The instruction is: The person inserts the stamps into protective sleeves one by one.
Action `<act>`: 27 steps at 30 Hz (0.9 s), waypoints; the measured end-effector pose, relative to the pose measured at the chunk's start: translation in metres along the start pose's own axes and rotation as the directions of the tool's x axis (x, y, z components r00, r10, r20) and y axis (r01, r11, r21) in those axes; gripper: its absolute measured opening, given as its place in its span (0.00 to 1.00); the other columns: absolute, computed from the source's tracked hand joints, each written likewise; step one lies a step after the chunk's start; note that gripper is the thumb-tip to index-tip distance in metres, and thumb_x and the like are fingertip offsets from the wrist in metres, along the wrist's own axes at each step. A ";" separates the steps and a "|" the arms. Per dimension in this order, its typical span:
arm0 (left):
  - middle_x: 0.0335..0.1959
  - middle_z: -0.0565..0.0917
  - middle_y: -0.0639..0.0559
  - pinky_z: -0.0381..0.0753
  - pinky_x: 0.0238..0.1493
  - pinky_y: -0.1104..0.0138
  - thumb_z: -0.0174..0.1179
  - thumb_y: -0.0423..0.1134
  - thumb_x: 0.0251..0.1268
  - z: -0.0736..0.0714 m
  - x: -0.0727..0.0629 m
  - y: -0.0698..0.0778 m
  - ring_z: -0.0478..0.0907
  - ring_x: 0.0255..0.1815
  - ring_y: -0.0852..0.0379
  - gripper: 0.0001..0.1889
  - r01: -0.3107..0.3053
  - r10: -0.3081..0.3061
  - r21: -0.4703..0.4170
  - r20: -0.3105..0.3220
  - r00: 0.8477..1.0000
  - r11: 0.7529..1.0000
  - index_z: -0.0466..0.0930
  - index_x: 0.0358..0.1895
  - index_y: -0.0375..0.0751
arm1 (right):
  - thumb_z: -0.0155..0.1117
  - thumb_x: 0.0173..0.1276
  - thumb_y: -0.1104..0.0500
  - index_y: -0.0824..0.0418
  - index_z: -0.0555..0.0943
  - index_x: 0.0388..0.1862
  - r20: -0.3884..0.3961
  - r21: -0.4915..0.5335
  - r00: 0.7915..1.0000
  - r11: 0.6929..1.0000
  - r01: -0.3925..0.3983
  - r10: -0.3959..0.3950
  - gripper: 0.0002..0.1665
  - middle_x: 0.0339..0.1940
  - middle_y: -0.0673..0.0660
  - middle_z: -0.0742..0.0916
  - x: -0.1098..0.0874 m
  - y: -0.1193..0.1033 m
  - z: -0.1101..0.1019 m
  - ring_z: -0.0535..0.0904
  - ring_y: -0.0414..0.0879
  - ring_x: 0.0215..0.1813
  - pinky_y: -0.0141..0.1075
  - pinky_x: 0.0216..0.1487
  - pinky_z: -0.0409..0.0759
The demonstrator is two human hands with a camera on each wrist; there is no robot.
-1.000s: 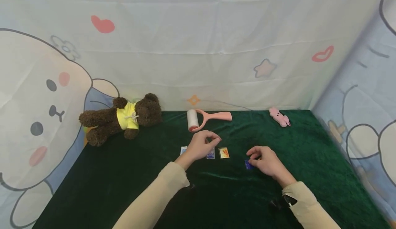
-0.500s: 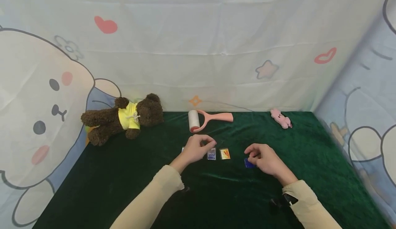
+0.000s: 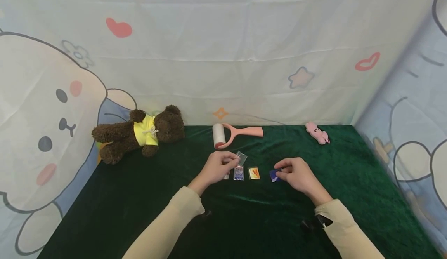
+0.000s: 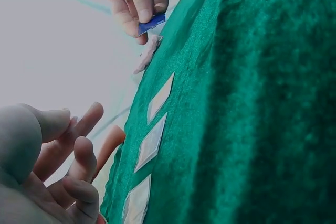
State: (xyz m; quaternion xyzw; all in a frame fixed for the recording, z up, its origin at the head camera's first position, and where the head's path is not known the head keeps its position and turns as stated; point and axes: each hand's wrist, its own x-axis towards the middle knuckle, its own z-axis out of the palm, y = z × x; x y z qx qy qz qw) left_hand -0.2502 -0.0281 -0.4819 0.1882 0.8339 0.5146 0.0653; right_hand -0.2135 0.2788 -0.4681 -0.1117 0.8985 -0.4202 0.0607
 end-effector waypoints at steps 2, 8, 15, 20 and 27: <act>0.44 0.92 0.53 0.83 0.33 0.65 0.60 0.48 0.80 -0.001 -0.001 0.000 0.82 0.30 0.56 0.14 0.008 -0.008 0.003 0.004 1.000 1.000 0.88 0.56 0.45 | 0.68 0.74 0.65 0.66 0.86 0.53 -0.008 -0.005 1.000 1.000 -0.002 0.002 0.11 0.47 0.62 0.88 0.002 -0.002 0.001 0.80 0.48 0.38 0.36 0.35 0.80; 0.42 0.91 0.52 0.83 0.35 0.65 0.58 0.47 0.82 -0.003 -0.003 0.000 0.82 0.33 0.55 0.14 0.021 -0.021 -0.012 0.026 0.999 1.000 0.88 0.56 0.46 | 0.66 0.76 0.65 0.64 0.85 0.49 -0.009 0.026 0.999 0.998 0.051 -0.051 0.06 0.43 0.60 0.87 0.007 -0.006 0.004 0.83 0.51 0.37 0.37 0.33 0.82; 0.44 0.91 0.53 0.85 0.42 0.63 0.57 0.45 0.83 -0.005 -0.005 -0.004 0.84 0.40 0.51 0.11 0.013 -0.012 -0.018 0.037 0.999 1.000 0.89 0.50 0.48 | 0.62 0.78 0.65 0.66 0.81 0.55 -0.027 0.084 0.998 0.994 0.066 -0.064 0.10 0.40 0.61 0.86 0.012 -0.016 0.010 0.84 0.52 0.37 0.36 0.32 0.80; 0.42 0.90 0.55 0.83 0.41 0.63 0.57 0.45 0.83 -0.007 -0.006 -0.005 0.81 0.36 0.55 0.11 0.009 -0.010 0.015 0.034 0.999 1.000 0.90 0.47 0.50 | 0.62 0.78 0.68 0.68 0.81 0.58 -0.035 0.109 0.995 0.990 0.094 -0.090 0.13 0.43 0.63 0.86 0.017 -0.022 0.015 0.84 0.50 0.38 0.36 0.36 0.82; 0.42 0.90 0.56 0.82 0.41 0.63 0.60 0.45 0.81 -0.009 -0.007 -0.009 0.81 0.36 0.56 0.11 -0.004 0.004 0.010 0.034 0.999 1.000 0.92 0.47 0.47 | 0.64 0.77 0.66 0.68 0.77 0.57 -0.066 0.149 0.994 0.984 0.099 -0.090 0.13 0.41 0.62 0.88 0.022 -0.030 0.023 0.86 0.55 0.38 0.36 0.35 0.81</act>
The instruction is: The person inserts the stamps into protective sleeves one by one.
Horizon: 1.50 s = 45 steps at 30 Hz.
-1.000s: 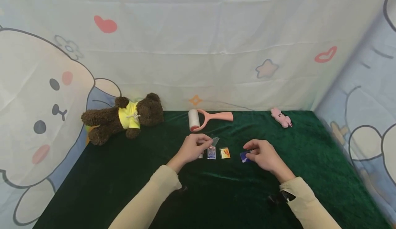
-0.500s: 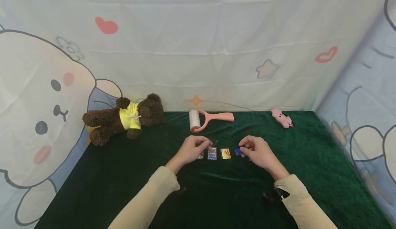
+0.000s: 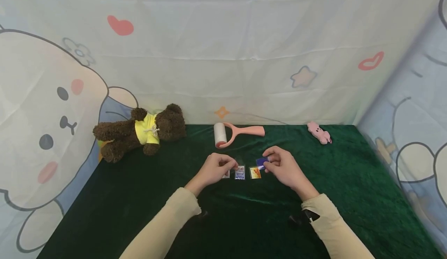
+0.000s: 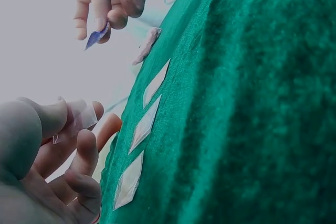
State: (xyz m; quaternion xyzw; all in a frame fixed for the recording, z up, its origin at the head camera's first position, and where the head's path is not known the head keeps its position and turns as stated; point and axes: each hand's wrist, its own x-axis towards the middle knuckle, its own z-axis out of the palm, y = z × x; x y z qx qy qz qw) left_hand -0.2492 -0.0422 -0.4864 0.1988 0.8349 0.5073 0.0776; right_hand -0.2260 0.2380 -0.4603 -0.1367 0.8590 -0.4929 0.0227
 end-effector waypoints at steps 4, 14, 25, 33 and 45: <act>0.41 0.91 0.56 0.83 0.42 0.63 0.63 0.45 0.79 0.000 0.000 -0.002 0.82 0.36 0.56 0.10 -0.011 0.011 0.003 -0.005 1.000 1.000 0.93 0.46 0.47 | 0.65 0.77 0.65 0.67 0.80 0.49 -0.007 0.017 1.000 1.000 0.023 -0.023 0.07 0.42 0.62 0.88 0.003 0.000 0.004 0.86 0.57 0.39 0.37 0.38 0.83; 0.41 0.91 0.58 0.84 0.44 0.64 0.66 0.45 0.76 -0.001 0.002 -0.005 0.84 0.39 0.59 0.09 0.008 -0.008 0.003 -0.005 1.000 1.000 0.94 0.45 0.49 | 0.64 0.78 0.63 0.69 0.83 0.51 -0.009 0.077 1.000 0.997 -0.008 0.009 0.10 0.45 0.64 0.88 0.008 -0.003 0.010 0.87 0.59 0.41 0.34 0.42 0.85; 0.41 0.92 0.55 0.85 0.43 0.63 0.68 0.44 0.74 0.001 0.005 0.000 0.85 0.38 0.58 0.08 0.021 -0.022 -0.010 -0.027 0.999 1.000 0.94 0.44 0.47 | 0.65 0.78 0.62 0.67 0.85 0.52 -0.041 0.081 0.999 0.996 0.036 -0.033 0.11 0.48 0.65 0.89 0.008 -0.008 0.012 0.86 0.60 0.44 0.35 0.41 0.85; 0.41 0.92 0.55 0.86 0.44 0.62 0.70 0.44 0.72 0.006 0.001 0.001 0.85 0.38 0.59 0.07 0.044 -0.044 -0.016 -0.028 0.999 0.999 0.94 0.43 0.48 | 0.69 0.75 0.63 0.64 0.86 0.54 -0.091 0.033 0.991 0.995 0.098 -0.095 0.11 0.50 0.63 0.89 0.006 -0.003 0.016 0.86 0.51 0.42 0.35 0.41 0.83; 0.38 0.92 0.58 0.85 0.43 0.61 0.69 0.47 0.73 0.005 0.003 -0.001 0.85 0.38 0.59 0.08 0.027 -0.027 -0.007 -0.042 0.999 1.000 0.94 0.42 0.49 | 0.72 0.73 0.61 0.63 0.88 0.53 -0.105 -0.002 0.984 0.990 0.142 -0.142 0.12 0.50 0.61 0.91 0.007 -0.010 0.020 0.89 0.50 0.45 0.33 0.46 0.84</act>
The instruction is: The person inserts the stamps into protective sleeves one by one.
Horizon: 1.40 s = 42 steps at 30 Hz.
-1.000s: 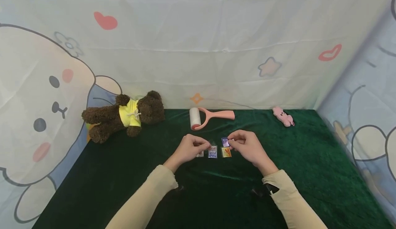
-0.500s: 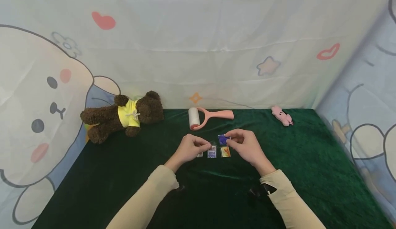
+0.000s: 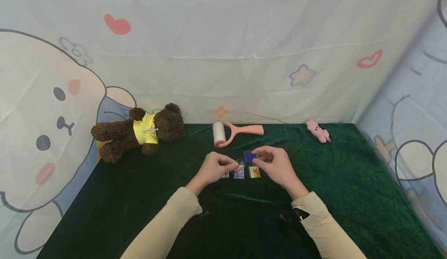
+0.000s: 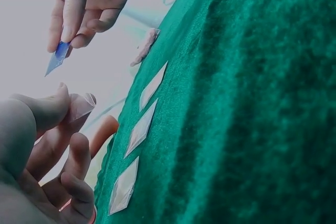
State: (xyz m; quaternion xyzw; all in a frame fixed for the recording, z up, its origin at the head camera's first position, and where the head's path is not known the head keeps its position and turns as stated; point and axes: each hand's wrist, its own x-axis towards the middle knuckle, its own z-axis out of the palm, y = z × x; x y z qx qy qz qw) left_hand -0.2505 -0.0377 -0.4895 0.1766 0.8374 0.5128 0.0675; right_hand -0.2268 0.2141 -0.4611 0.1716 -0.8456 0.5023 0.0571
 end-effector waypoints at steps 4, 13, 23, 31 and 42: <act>0.36 0.91 0.60 0.84 0.42 0.63 0.68 0.47 0.73 -0.001 0.000 0.001 0.85 0.37 0.60 0.09 -0.005 0.005 0.013 -0.002 1.000 1.000 0.94 0.41 0.50 | 0.72 0.73 0.61 0.63 0.88 0.53 0.005 -0.001 1.000 1.000 0.011 -0.011 0.12 0.50 0.61 0.91 0.001 0.000 0.000 0.89 0.49 0.45 0.32 0.46 0.84; 0.35 0.91 0.60 0.85 0.41 0.63 0.68 0.48 0.74 -0.001 0.001 0.003 0.86 0.38 0.57 0.10 0.003 -0.003 0.002 -0.004 1.000 1.000 0.94 0.41 0.49 | 0.72 0.73 0.62 0.62 0.88 0.53 0.022 -0.032 1.000 0.999 0.018 -0.018 0.11 0.48 0.60 0.91 0.001 0.000 0.000 0.88 0.48 0.43 0.32 0.45 0.84; 0.34 0.91 0.60 0.84 0.39 0.63 0.67 0.49 0.74 0.000 0.002 0.009 0.83 0.35 0.57 0.11 -0.015 0.015 0.011 0.003 1.000 1.000 0.94 0.40 0.48 | 0.72 0.72 0.62 0.62 0.88 0.52 0.036 -0.028 0.999 0.999 0.028 -0.027 0.11 0.48 0.59 0.91 0.003 -0.002 0.000 0.88 0.47 0.42 0.33 0.43 0.85; 0.34 0.91 0.60 0.83 0.35 0.64 0.66 0.49 0.75 0.002 0.002 0.007 0.83 0.32 0.57 0.11 -0.006 0.006 0.007 0.005 1.000 1.000 0.95 0.39 0.50 | 0.72 0.73 0.62 0.60 0.89 0.51 0.027 -0.061 0.999 0.998 0.034 -0.032 0.10 0.46 0.57 0.91 0.001 -0.001 0.000 0.86 0.46 0.42 0.35 0.44 0.84; 0.34 0.91 0.59 0.82 0.33 0.64 0.65 0.48 0.76 0.003 0.001 0.008 0.83 0.31 0.55 0.12 -0.025 0.025 0.006 0.006 1.000 1.000 0.95 0.38 0.50 | 0.72 0.72 0.64 0.59 0.89 0.50 0.029 -0.074 0.998 0.996 0.050 -0.048 0.09 0.45 0.56 0.91 0.000 0.002 0.000 0.85 0.46 0.41 0.34 0.43 0.84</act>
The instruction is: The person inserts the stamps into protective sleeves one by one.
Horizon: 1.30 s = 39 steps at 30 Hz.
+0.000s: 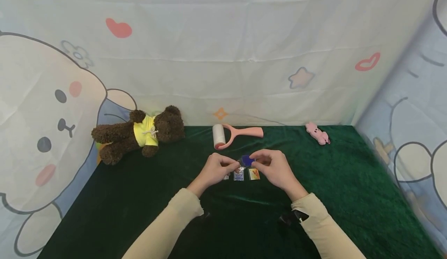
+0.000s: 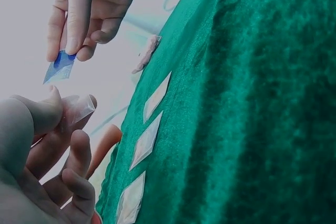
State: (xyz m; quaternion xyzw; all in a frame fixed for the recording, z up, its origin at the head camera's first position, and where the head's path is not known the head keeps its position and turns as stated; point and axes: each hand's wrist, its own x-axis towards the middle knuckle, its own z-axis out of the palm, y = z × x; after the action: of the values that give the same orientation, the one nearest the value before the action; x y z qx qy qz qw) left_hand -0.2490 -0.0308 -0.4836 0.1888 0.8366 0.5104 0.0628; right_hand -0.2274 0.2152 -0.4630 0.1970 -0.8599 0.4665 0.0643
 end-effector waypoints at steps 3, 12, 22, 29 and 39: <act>0.33 0.91 0.58 0.81 0.32 0.65 0.65 0.48 0.76 0.000 0.000 0.001 0.81 0.29 0.57 0.11 -0.015 0.015 0.006 0.002 1.000 1.000 0.95 0.38 0.50 | 0.72 0.72 0.64 0.59 0.89 0.50 0.004 -0.002 1.000 1.000 -0.002 0.002 0.09 0.45 0.56 0.91 0.000 -0.001 0.000 0.86 0.46 0.42 0.34 0.44 0.84; 0.35 0.92 0.49 0.79 0.30 0.66 0.64 0.46 0.77 0.001 0.001 0.001 0.78 0.26 0.57 0.12 -0.038 0.038 0.000 0.022 0.999 0.999 0.94 0.42 0.44 | 0.73 0.72 0.63 0.59 0.89 0.50 0.014 0.006 1.000 1.000 0.004 -0.004 0.09 0.47 0.56 0.91 0.001 -0.003 0.000 0.86 0.46 0.43 0.33 0.45 0.84; 0.36 0.92 0.51 0.81 0.31 0.67 0.64 0.45 0.78 0.000 0.001 0.001 0.80 0.27 0.55 0.12 -0.055 0.055 0.001 0.042 0.998 0.998 0.94 0.44 0.43 | 0.73 0.72 0.64 0.60 0.89 0.49 0.033 0.013 0.999 1.000 0.017 -0.018 0.09 0.48 0.57 0.92 0.001 -0.003 -0.001 0.88 0.47 0.45 0.38 0.49 0.86; 0.37 0.91 0.54 0.82 0.34 0.65 0.64 0.47 0.78 -0.002 0.002 -0.001 0.81 0.30 0.54 0.13 -0.047 0.048 -0.023 0.024 0.999 0.999 0.94 0.45 0.44 | 0.73 0.72 0.64 0.59 0.90 0.49 0.026 -0.008 1.000 1.000 0.012 -0.011 0.09 0.47 0.56 0.92 0.001 -0.003 -0.002 0.88 0.45 0.44 0.33 0.46 0.85; 0.38 0.92 0.53 0.80 0.36 0.65 0.62 0.46 0.79 -0.004 0.003 0.000 0.82 0.33 0.49 0.12 -0.074 0.075 -0.025 0.025 0.997 0.997 0.93 0.46 0.46 | 0.72 0.72 0.64 0.59 0.90 0.48 0.040 -0.001 0.999 1.000 0.017 -0.017 0.08 0.45 0.56 0.92 0.001 -0.005 -0.003 0.88 0.45 0.43 0.33 0.45 0.85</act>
State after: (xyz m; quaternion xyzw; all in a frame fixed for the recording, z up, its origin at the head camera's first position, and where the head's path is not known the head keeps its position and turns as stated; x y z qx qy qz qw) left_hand -0.2531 -0.0333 -0.4815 0.2259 0.8218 0.5199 0.0569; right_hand -0.2271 0.2154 -0.4570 0.2136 -0.8597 0.4612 0.0514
